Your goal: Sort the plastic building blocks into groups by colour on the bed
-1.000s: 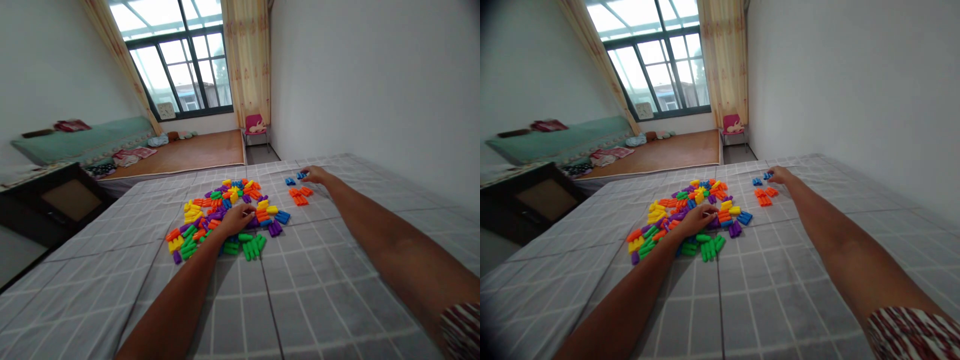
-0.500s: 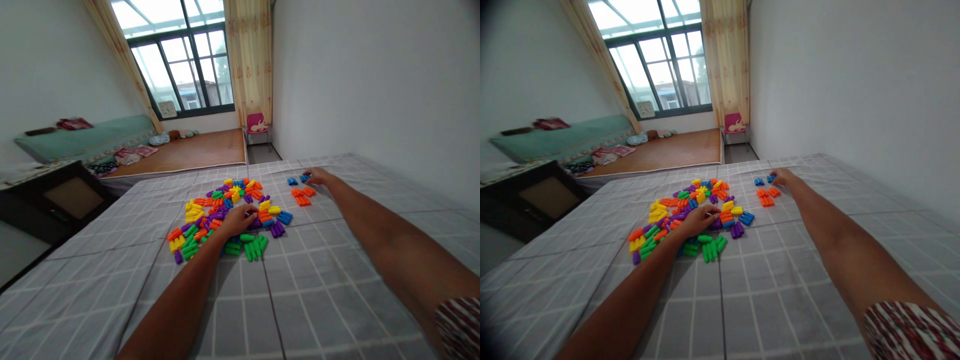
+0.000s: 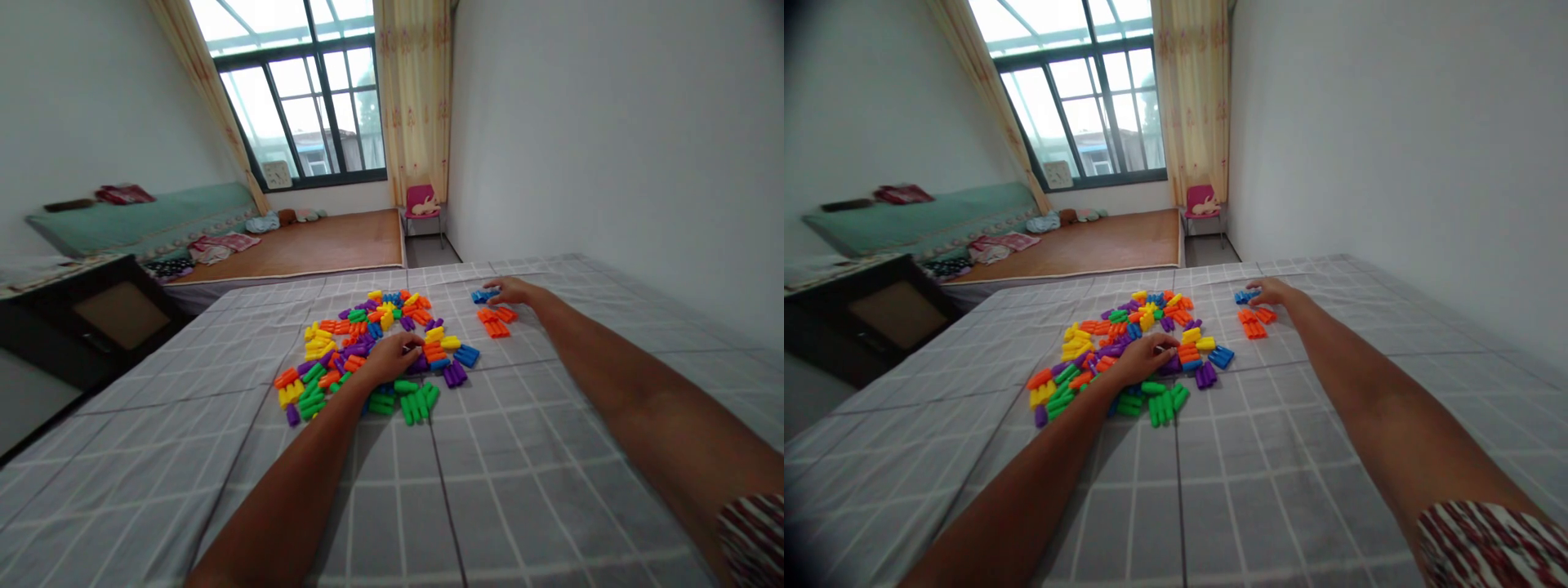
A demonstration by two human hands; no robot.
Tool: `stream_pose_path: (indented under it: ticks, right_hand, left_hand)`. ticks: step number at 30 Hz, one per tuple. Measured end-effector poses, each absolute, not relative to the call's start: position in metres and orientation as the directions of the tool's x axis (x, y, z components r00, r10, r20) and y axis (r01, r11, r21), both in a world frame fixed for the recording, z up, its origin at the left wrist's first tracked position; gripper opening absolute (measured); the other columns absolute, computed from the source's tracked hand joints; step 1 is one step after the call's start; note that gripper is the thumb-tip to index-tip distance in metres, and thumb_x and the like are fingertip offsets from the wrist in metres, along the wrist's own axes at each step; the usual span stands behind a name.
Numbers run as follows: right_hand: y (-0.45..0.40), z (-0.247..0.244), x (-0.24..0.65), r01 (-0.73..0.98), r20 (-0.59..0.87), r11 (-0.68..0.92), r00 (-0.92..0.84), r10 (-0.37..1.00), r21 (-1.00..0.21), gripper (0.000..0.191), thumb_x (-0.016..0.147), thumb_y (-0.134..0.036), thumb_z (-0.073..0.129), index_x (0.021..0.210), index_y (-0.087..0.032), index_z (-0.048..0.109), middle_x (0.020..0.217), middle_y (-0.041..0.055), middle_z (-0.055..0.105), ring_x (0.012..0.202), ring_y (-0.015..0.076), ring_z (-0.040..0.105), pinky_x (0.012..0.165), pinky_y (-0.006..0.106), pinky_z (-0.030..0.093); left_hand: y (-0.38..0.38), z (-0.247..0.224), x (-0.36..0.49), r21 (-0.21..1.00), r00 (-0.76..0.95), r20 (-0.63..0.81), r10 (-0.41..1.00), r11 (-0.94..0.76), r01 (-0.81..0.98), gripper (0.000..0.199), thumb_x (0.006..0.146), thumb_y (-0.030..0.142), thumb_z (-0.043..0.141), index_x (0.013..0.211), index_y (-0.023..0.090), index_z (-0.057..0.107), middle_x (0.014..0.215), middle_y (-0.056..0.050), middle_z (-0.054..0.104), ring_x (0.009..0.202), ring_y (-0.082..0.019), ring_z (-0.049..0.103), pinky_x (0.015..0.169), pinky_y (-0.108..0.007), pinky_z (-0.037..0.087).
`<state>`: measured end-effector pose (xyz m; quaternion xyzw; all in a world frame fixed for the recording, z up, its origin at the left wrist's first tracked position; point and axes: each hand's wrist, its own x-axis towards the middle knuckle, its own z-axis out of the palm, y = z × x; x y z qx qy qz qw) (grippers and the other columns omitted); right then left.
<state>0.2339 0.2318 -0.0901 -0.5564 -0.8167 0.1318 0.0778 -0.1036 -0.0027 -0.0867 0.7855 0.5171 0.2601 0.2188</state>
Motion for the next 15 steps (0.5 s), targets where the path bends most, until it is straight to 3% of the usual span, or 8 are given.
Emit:
stream_pose_path:
  ticks: [7,15]
  right_hand:
    - [0.224,-0.099,0.213,0.895,0.083,0.348,-0.339,0.937,-0.278,0.044,0.069,-0.026,0.073,0.112,-0.022,0.071,0.112,0.0079,0.071,0.099,0.0263,0.066,0.084,0.034,0.050]
    - [0.236,-0.099,0.217,0.869,0.086,0.353,-0.345,0.935,-0.347,0.049,0.068,-0.029,0.074,0.116,-0.023,0.070,0.116,0.0060,0.070,0.102,0.0255,0.064,0.086,0.034,0.050]
  left_hand:
    - [-0.004,-0.087,-0.104,0.616,0.332,0.202,0.921,-0.383,0.688,0.028,0.084,0.033,0.054,0.104,0.022,0.070,0.102,-0.005,0.072,0.089,-0.020,0.066,0.079,-0.028,0.051]
    - [-0.002,-0.090,-0.106,0.611,0.328,0.202,0.923,-0.381,0.694,0.030,0.084,0.034,0.054,0.107,0.022,0.070,0.103,-0.005,0.072,0.088,-0.020,0.066,0.077,-0.029,0.051]
